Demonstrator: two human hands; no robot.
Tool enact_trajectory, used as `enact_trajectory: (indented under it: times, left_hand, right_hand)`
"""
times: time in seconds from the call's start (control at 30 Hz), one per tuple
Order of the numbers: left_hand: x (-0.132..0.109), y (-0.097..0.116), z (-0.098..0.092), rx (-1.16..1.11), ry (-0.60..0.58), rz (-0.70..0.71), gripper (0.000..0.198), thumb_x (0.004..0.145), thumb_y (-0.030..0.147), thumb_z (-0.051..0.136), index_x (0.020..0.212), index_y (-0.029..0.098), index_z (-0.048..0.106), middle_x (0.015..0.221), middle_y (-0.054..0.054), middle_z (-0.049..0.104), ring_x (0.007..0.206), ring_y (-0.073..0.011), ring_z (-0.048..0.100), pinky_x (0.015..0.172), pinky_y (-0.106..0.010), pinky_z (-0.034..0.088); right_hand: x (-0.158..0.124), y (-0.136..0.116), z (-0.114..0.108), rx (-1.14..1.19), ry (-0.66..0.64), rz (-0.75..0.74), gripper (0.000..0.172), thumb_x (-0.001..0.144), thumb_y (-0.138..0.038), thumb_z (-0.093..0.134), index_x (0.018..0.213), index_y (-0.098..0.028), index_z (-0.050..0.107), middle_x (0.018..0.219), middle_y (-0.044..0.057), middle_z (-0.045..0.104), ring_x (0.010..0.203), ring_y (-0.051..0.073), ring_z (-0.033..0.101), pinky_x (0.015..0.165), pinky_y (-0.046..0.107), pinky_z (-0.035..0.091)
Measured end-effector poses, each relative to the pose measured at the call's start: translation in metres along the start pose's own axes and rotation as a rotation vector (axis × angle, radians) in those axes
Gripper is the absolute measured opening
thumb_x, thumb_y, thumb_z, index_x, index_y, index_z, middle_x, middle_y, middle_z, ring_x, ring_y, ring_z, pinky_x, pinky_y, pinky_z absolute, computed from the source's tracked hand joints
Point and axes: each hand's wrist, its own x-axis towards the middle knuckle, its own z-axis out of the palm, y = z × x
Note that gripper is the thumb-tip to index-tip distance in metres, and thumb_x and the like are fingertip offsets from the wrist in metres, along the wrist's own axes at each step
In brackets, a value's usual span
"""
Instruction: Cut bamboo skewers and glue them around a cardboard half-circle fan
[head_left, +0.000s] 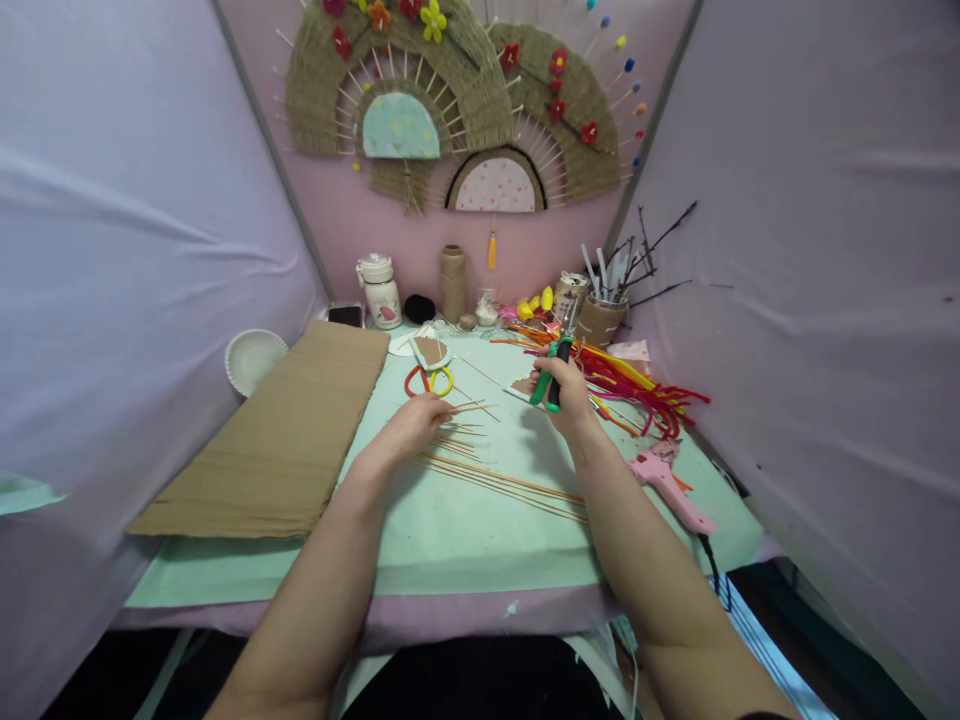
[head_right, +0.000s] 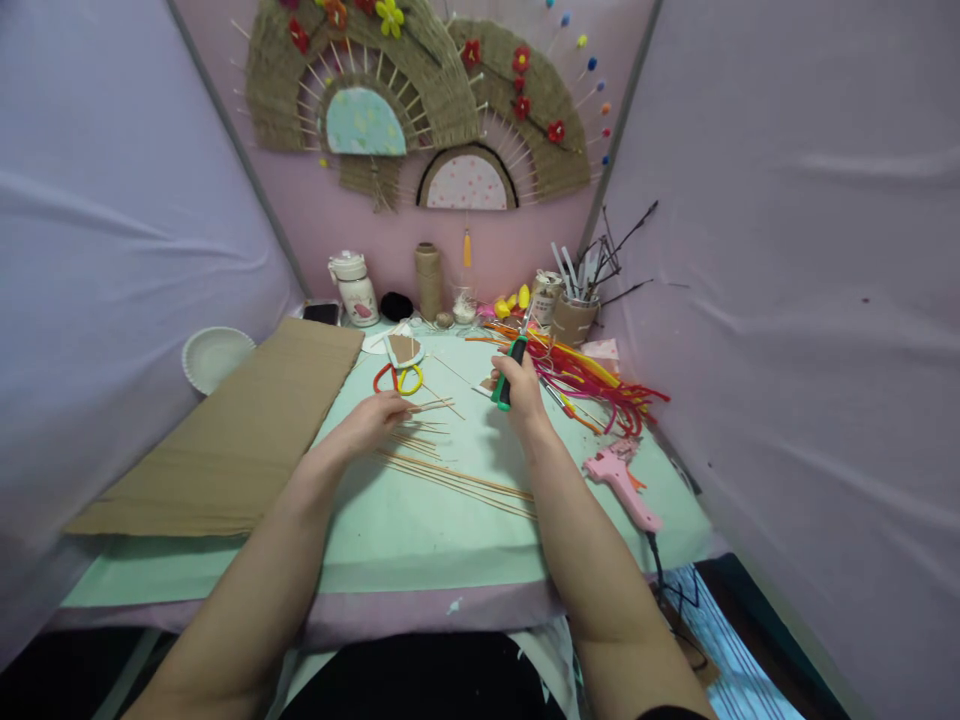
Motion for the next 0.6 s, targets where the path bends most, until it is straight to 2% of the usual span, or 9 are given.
enact_trajectory:
  times: [0.1, 0.2, 0.37, 0.6]
  left_hand:
    - [-0.005, 0.020, 0.005, -0.005, -0.200, 0.047, 0.016, 0.078, 0.020, 0.056, 0.075, 0.020, 0.072, 0.082, -0.005, 0.065, 0.080, -0.0197, 0.058, 0.076, -0.028, 0.043]
    - [-0.010, 0.035, 0.008, -0.029, -0.307, 0.057, 0.010, 0.070, 0.017, 0.062, 0.068, 0.021, 0.070, 0.077, -0.003, 0.065, 0.076, -0.0186, 0.058, 0.069, -0.026, 0.041]
    - [-0.014, 0.045, 0.005, -0.009, -0.355, -0.051, 0.013, 0.064, 0.010, 0.059, 0.059, 0.021, 0.066, 0.067, -0.002, 0.062, 0.065, -0.0174, 0.054, 0.058, -0.026, 0.035]
    - [-0.014, 0.046, 0.003, 0.028, -0.408, -0.063, 0.012, 0.065, 0.011, 0.056, 0.060, 0.021, 0.061, 0.068, -0.002, 0.062, 0.067, -0.0181, 0.055, 0.059, -0.026, 0.035]
  right_hand:
    - [0.001, -0.001, -0.003, 0.002, -0.001, -0.018, 0.038, 0.056, -0.028, 0.074, 0.085, -0.023, 0.051, 0.066, -0.007, 0.051, 0.057, 0.008, 0.050, 0.050, 0.020, 0.042]
    - [0.003, -0.003, -0.006, 0.012, 0.002, -0.031, 0.039, 0.056, -0.029, 0.075, 0.085, -0.024, 0.050, 0.066, -0.008, 0.051, 0.058, 0.009, 0.050, 0.051, 0.020, 0.042]
    - [0.004, -0.006, -0.007, 0.035, 0.012, -0.027, 0.040, 0.055, -0.028, 0.075, 0.086, -0.023, 0.051, 0.066, -0.008, 0.050, 0.056, 0.008, 0.049, 0.051, 0.020, 0.042]
    - [0.004, -0.004, -0.006, 0.052, 0.021, -0.028, 0.039, 0.054, -0.025, 0.075, 0.086, -0.023, 0.052, 0.065, -0.007, 0.052, 0.056, 0.008, 0.049, 0.049, 0.020, 0.042]
